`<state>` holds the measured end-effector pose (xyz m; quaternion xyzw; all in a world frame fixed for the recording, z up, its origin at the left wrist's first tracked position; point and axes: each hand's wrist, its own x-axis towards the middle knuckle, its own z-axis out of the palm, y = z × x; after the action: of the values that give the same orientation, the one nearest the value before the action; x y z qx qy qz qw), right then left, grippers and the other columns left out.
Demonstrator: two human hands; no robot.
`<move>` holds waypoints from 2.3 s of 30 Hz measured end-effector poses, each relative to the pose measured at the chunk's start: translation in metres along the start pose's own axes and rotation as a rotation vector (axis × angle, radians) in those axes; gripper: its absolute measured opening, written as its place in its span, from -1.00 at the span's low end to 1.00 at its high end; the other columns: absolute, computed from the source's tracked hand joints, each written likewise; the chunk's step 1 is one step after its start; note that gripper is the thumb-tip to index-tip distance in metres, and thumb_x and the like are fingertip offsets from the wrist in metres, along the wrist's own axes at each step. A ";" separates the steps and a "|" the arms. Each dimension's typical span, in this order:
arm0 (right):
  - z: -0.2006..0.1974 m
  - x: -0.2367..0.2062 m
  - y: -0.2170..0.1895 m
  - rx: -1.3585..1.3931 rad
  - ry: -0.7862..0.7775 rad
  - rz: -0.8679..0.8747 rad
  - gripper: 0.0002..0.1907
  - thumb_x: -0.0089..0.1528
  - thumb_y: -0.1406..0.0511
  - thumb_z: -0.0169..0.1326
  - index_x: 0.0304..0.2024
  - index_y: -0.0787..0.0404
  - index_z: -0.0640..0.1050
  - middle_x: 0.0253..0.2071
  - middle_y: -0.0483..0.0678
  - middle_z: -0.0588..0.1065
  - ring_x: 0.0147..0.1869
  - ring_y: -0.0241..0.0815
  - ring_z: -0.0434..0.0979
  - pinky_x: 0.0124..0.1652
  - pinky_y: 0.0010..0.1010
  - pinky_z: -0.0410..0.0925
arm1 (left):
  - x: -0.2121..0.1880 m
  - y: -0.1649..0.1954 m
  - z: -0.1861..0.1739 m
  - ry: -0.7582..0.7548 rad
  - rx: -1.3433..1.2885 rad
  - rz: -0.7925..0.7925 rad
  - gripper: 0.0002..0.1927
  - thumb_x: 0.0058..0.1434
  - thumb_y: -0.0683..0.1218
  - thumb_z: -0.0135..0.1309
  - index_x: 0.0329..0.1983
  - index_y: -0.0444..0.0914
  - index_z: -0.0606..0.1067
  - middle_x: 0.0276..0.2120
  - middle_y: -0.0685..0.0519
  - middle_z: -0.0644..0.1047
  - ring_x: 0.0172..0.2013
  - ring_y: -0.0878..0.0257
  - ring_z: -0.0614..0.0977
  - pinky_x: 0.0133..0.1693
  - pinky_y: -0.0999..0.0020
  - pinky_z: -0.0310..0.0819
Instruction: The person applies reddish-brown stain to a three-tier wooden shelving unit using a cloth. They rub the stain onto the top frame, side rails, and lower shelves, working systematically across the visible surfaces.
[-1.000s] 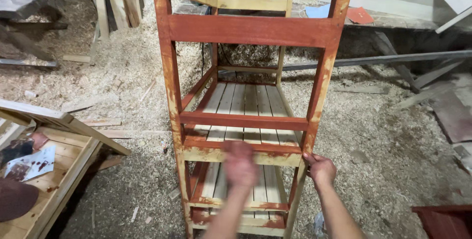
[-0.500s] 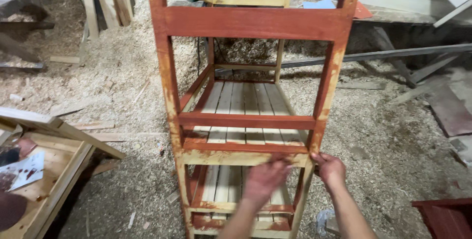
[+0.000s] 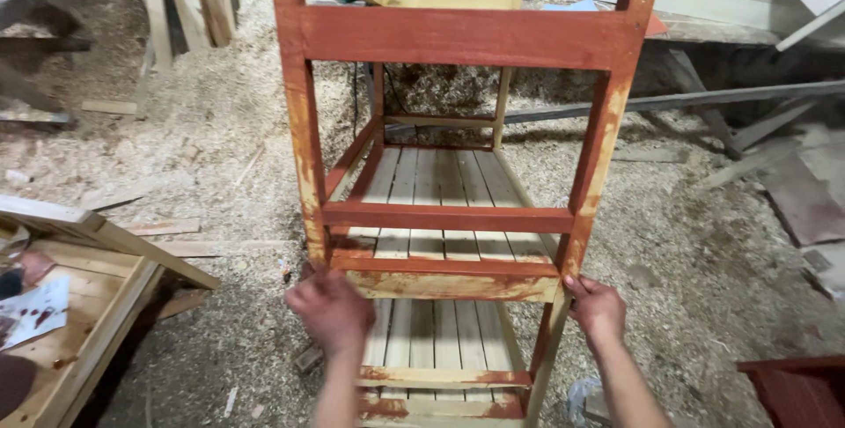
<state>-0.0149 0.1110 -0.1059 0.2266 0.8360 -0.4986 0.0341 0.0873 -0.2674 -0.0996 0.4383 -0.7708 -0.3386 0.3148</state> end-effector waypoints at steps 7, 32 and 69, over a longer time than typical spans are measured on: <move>-0.003 0.003 0.003 -0.457 0.159 -0.280 -0.63 0.28 -0.05 0.18 -0.12 0.02 0.74 -0.33 0.06 0.63 -0.33 0.01 0.57 -0.24 -0.18 0.42 | -0.067 0.072 0.055 0.159 0.566 -0.006 -0.31 0.30 0.33 -0.03 0.21 -0.30 0.31 -0.03 -0.28 0.29 -0.03 -0.22 0.42 -0.17 -0.08 0.53; 0.001 0.006 0.025 -0.052 0.056 -0.069 -0.64 0.27 0.09 0.20 0.05 0.08 0.68 -0.32 0.02 0.68 -0.35 -0.22 0.65 -0.33 -0.35 0.47 | 0.008 0.024 -0.035 0.320 -0.751 -0.466 -0.59 0.42 -0.14 -0.16 0.32 -0.29 0.24 0.11 -0.07 0.46 0.11 0.11 0.61 0.08 0.18 0.53; 0.003 0.014 0.058 -0.090 0.075 -0.496 -0.71 0.32 0.17 0.12 -0.01 0.18 0.65 -0.28 0.17 0.61 -0.28 0.01 0.64 -0.17 -0.22 0.41 | -0.166 0.065 0.106 0.124 0.258 0.486 -0.54 0.19 -0.10 0.17 0.16 -0.13 0.37 -0.07 -0.21 0.42 -0.11 -0.12 0.52 -0.27 0.00 0.50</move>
<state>-0.0041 0.1361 -0.1591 0.0311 0.8880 -0.4454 -0.1100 0.0438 -0.0688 -0.1395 0.2967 -0.8694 -0.1249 0.3749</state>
